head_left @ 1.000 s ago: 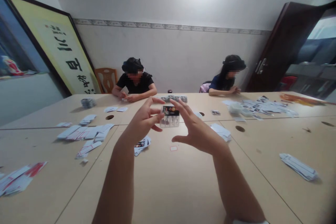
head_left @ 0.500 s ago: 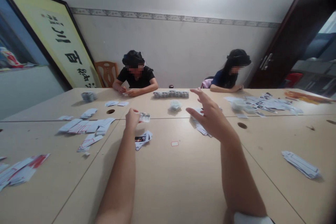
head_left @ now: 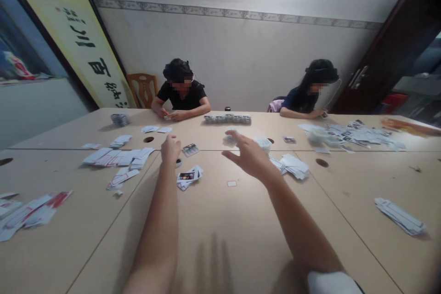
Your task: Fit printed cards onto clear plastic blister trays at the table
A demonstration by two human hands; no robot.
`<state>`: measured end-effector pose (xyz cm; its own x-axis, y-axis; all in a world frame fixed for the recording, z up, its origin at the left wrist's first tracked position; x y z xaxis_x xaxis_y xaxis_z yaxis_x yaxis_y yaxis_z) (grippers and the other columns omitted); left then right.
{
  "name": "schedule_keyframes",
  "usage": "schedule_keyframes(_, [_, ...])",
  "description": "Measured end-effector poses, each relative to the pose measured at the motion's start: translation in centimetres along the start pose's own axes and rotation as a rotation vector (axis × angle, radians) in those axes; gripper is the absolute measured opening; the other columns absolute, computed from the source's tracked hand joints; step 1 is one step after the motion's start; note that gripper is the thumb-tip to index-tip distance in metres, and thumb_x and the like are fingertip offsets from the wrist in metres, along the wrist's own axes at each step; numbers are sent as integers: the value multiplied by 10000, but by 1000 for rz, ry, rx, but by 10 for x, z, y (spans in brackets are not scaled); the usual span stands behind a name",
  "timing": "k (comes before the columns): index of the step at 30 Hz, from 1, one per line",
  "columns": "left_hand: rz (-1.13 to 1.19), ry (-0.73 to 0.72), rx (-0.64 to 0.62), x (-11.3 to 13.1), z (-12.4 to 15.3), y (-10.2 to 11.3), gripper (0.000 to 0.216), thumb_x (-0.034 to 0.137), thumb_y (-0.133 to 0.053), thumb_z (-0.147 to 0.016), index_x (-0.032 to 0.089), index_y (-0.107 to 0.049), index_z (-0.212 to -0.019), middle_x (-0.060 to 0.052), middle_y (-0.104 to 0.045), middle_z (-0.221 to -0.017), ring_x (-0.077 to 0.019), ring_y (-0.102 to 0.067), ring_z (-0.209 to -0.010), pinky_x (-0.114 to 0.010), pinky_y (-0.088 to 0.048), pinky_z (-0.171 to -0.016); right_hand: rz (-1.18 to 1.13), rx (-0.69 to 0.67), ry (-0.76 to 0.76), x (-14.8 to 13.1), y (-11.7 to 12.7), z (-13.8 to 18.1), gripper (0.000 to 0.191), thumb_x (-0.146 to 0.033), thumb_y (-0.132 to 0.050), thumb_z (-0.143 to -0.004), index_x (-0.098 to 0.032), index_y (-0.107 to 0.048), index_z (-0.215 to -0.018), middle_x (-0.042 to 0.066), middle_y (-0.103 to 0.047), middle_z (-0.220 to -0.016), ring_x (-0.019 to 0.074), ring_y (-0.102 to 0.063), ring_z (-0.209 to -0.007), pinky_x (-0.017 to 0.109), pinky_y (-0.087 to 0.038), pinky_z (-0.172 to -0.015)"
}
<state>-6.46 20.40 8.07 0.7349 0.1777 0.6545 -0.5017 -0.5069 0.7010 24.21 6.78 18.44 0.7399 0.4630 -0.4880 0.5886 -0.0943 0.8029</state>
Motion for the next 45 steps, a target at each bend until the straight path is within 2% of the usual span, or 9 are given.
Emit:
schedule_keyframes(3, [-55,5,-23,3,-1,-1,382,347,-641,-966,161,-594,-1296,-116,-621,-1290,-254,-643,-1116,-471,-567,-935,-42,-58,77,-9,-59,-13,430,-332,-636,-956,-188,-533,-1348,136,-690,-1246,272,-693,-1039,401,-549,-861])
schedule_keyframes(7, [-121,-41,-114,10,15,-30,392,348,-647,-961,162,-593,-1302,-119,-612,-1311,-262,-634,-1139,-481,-560,-949,-39,-73,120,-7,-139,-17,303,-303,-615,-967,-190,-597,-1248,123,-657,-1306,238,-697,-1036,365,-548,-886])
schedule_keyframes(12, [-188,-107,-207,6,38,-65,408,349,-645,-962,176,-582,-1326,-122,-592,-1347,-269,-621,-1165,-491,-551,-967,-21,-52,200,0,-187,-9,264,-190,-615,-937,-180,-632,-1200,152,-583,-1428,261,-577,-1296,389,-488,-1055])
schedule_keyframes(22, [-219,-143,-269,2,37,-73,335,362,-623,-976,175,-623,-1254,-112,-628,-1284,-241,-642,-1108,-456,-563,-941,-21,-111,366,-3,-207,-2,327,-167,-550,-961,-190,-620,-1280,172,-517,-1514,290,-491,-1389,468,-454,-1066])
schedule_keyframes(27, [-181,-146,-275,4,42,-70,348,357,-639,-967,165,-618,-1256,-111,-631,-1272,-244,-646,-1100,-457,-568,-929,-3,-157,408,-6,-213,0,393,-138,-484,-986,-175,-553,-1371,148,-599,-1449,252,-446,-1440,447,-386,-1120])
schedule_keyframes(31, [-115,-175,-217,20,38,-44,354,352,-644,-964,155,-616,-1257,-111,-635,-1263,-244,-650,-1092,-461,-571,-924,14,-144,422,-8,-212,-2,408,-123,-505,-969,-175,-559,-1370,146,-635,-1392,251,-485,-1382,422,-399,-1091])
schedule_keyframes(38, [15,-272,-1,52,43,46,383,323,-645,-960,166,-596,-1306,-124,-572,-1390,-297,-563,-1269,-550,-479,-1059,-8,-103,430,-6,-210,-6,286,-144,-526,-980,-197,-669,-1221,131,-676,-1263,258,-546,-1234,417,-435,-1026])
schedule_keyframes(41, [71,-316,-86,48,73,51,305,280,-685,-931,155,-651,-1207,-107,-610,-1346,-293,-546,-1297,-560,-437,-1101,-33,-63,415,-4,-205,-7,205,-159,-527,-991,-173,-710,-1081,139,-657,-1246,255,-552,-1189,416,-450,-1006])
schedule_keyframes(45, [198,-204,-160,13,110,44,209,264,-692,-926,143,-678,-1095,-92,-670,-1214,-260,-609,-1197,-510,-494,-1043,-75,11,342,3,-193,-9,135,-205,-569,-991,-154,-688,-1026,90,-648,-1189,231,-583,-1129,423,-477,-979])
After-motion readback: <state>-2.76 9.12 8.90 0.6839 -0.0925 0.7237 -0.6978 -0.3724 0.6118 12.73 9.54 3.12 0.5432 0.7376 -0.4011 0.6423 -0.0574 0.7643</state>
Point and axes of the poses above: each hand's wrist, its own z-axis away from the middle knuckle, its own y-axis out of the back of the hand, x = y × z, the point moved 10 cm from there along -z, towards the middle knuckle
